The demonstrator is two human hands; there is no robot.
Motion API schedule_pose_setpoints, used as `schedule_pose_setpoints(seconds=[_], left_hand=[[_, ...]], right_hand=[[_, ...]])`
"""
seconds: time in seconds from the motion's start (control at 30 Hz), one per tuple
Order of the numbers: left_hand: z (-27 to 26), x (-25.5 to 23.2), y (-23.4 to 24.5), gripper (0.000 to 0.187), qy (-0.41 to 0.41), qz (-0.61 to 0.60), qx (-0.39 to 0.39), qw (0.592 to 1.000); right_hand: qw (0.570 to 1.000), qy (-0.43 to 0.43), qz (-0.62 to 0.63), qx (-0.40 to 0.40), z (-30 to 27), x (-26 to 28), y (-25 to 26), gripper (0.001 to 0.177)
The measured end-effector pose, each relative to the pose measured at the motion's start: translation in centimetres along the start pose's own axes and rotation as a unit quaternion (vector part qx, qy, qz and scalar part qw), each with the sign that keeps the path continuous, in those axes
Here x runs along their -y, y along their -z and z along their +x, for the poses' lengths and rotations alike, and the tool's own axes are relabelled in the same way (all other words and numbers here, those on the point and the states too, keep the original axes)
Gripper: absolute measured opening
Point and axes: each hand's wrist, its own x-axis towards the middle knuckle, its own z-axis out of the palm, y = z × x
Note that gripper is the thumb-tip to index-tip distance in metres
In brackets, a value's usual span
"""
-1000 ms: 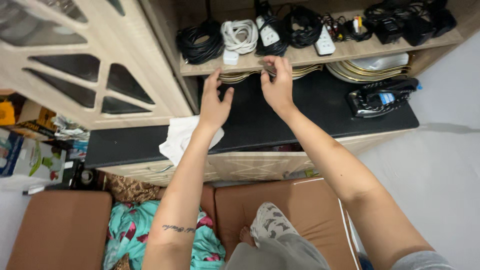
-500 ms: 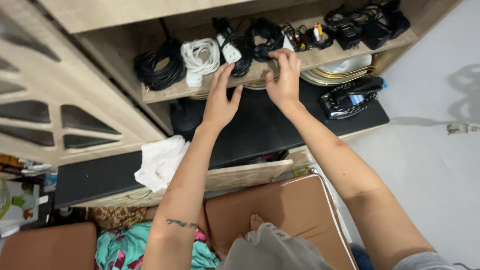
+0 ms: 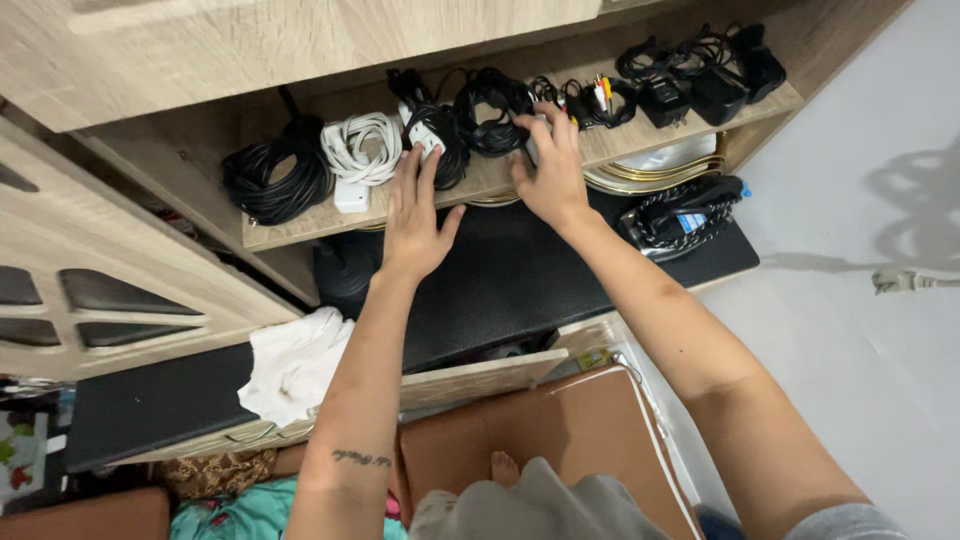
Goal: The person wipes down an iron and a countertop with a white cloth, then organizes various cables and an extension cord on the shelves of a wooden cabinet.
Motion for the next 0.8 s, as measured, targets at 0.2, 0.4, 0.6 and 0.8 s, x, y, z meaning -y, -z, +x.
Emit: schedule_pose_setpoints(seconds=[0.2,0.4,0.6,0.8], left_hand=[[-0.3,-0.1,0.1,0.090,-0.005,-0.015,-0.019,1.000],[-0.1,-0.8,0.5,0.090,-0.008,-0.021,-0.033,0.999],[-0.2,-1.0,0.9,0.086,-0.013,-0.041,-0.042,0.998],[-0.2,-1.0,1.3,0.084,-0.020,-0.065,-0.046,0.997]], right_hand=[[0.999,0.022,-0.007,0.024,0.9,-0.4,-0.5,0.071],[0.995,0.055,-0.072,0.037,1.6,-0.2,-1.0,0.068],[0.991,0.056,-0.105,0.065,2.2,-0.9,-1.8,0.066],[0.990,0.040,-0.125,0.049,2.3,-0.9,-2.9,0.068]])
